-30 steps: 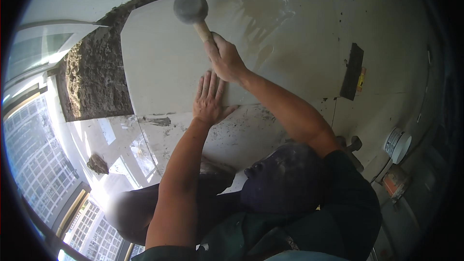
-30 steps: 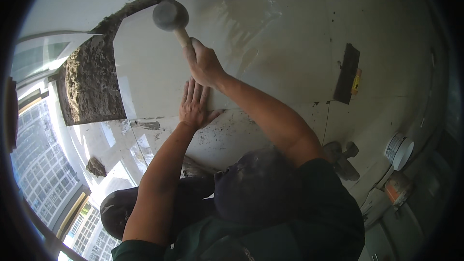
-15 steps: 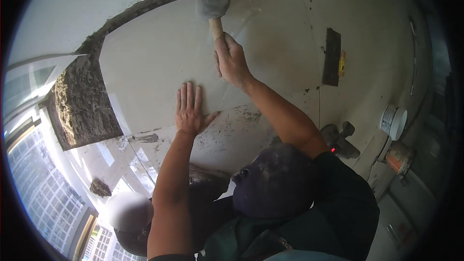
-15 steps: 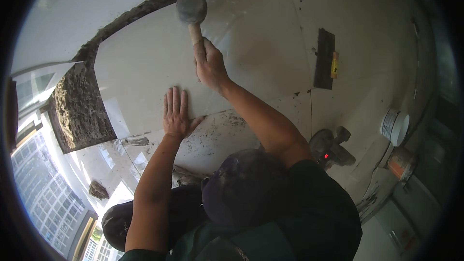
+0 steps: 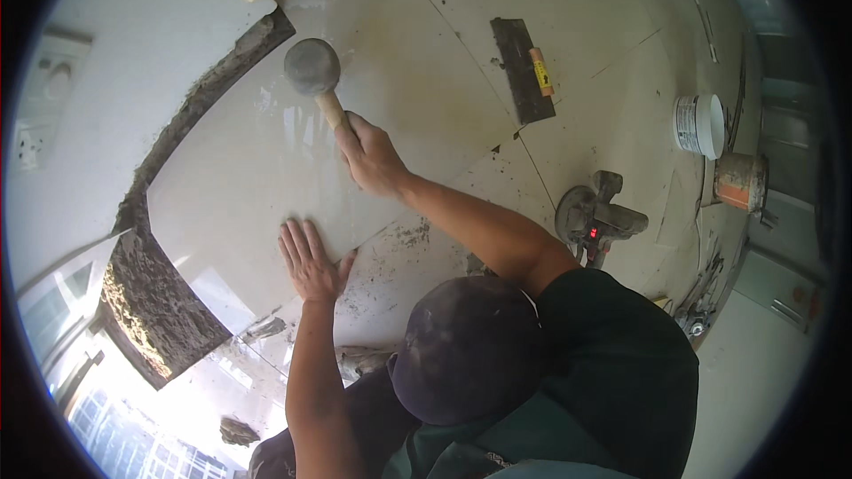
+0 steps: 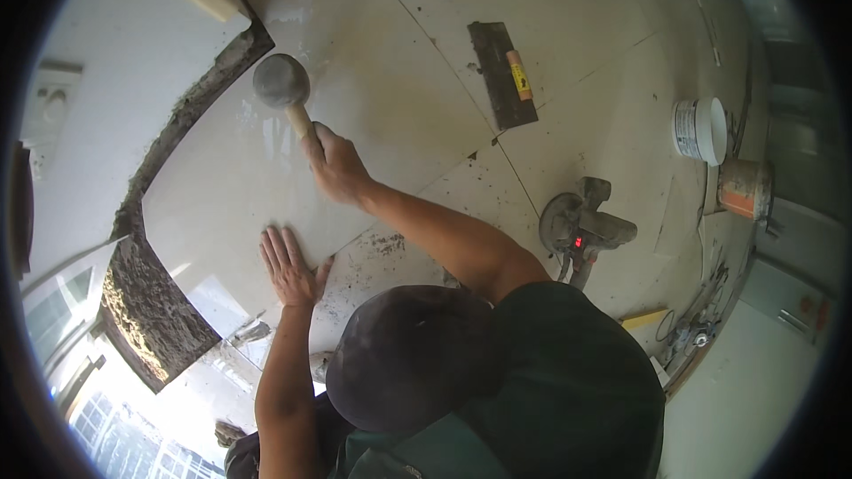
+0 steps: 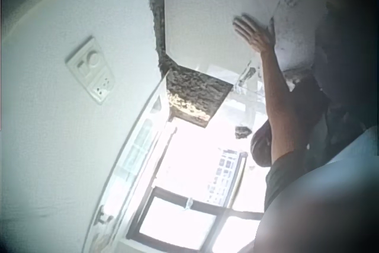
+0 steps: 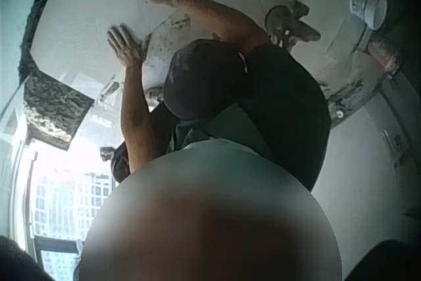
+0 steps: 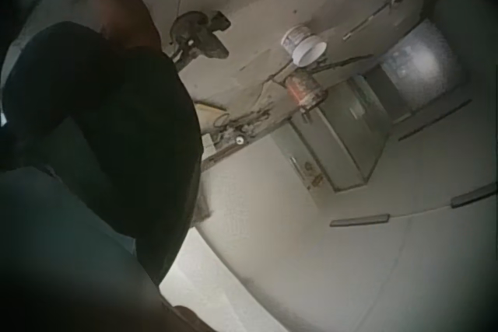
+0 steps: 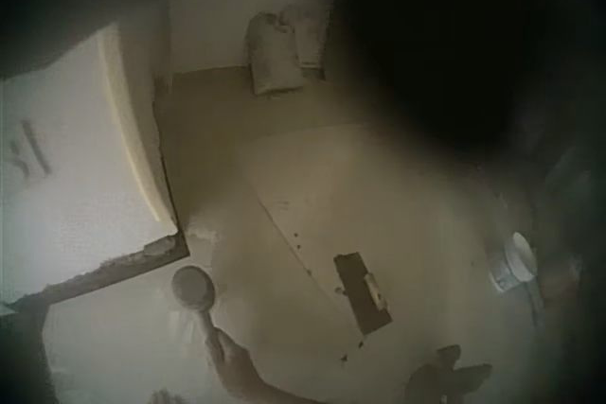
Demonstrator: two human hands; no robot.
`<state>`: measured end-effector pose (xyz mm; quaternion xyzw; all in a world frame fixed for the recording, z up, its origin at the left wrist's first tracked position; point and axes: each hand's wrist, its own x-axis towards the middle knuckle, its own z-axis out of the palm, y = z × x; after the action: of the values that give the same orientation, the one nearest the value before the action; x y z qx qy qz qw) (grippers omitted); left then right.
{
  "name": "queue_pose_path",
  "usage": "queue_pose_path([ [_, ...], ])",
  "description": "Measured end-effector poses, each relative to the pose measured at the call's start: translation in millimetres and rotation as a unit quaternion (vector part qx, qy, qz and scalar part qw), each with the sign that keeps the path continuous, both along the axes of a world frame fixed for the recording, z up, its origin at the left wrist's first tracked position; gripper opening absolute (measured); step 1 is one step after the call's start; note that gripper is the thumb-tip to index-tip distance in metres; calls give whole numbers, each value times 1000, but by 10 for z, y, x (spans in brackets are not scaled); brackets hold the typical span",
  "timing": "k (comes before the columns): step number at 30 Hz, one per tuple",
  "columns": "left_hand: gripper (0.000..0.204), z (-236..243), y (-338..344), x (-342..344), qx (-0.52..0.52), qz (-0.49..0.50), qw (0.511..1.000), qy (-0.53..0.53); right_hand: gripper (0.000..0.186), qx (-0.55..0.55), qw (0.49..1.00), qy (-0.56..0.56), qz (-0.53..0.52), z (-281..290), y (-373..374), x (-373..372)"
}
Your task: Laying and securing floor tiles using cement and a rubber mallet.
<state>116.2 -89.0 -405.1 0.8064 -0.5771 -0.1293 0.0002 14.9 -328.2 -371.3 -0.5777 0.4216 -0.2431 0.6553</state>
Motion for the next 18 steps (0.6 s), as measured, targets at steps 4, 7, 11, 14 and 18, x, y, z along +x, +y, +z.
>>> queue_pose_path([
  [4, 106, -6, -72, -28, -14, -14, 1000, 0, 26, -91, 994, 5, -54, -59, 163, -211],
  [7, 106, -15, -26, 12, -18, -16, 1000, -7, 28, 6, 1000, 23, 9, -80, 98, -257],
  [11, 106, 42, -52, 25, -25, -10, 1000, -11, 30, -16, 1000, 1, -7, 113, 301, -396],
  [14, 105, 25, 4, 5, -36, -21, 999, -12, 29, -91, 995, 40, -15, -53, 406, -535],
  [18, 107, -53, 28, -3, 9, -31, 999, 7, 28, 11, 998, 44, -36, 62, 476, -600],
])
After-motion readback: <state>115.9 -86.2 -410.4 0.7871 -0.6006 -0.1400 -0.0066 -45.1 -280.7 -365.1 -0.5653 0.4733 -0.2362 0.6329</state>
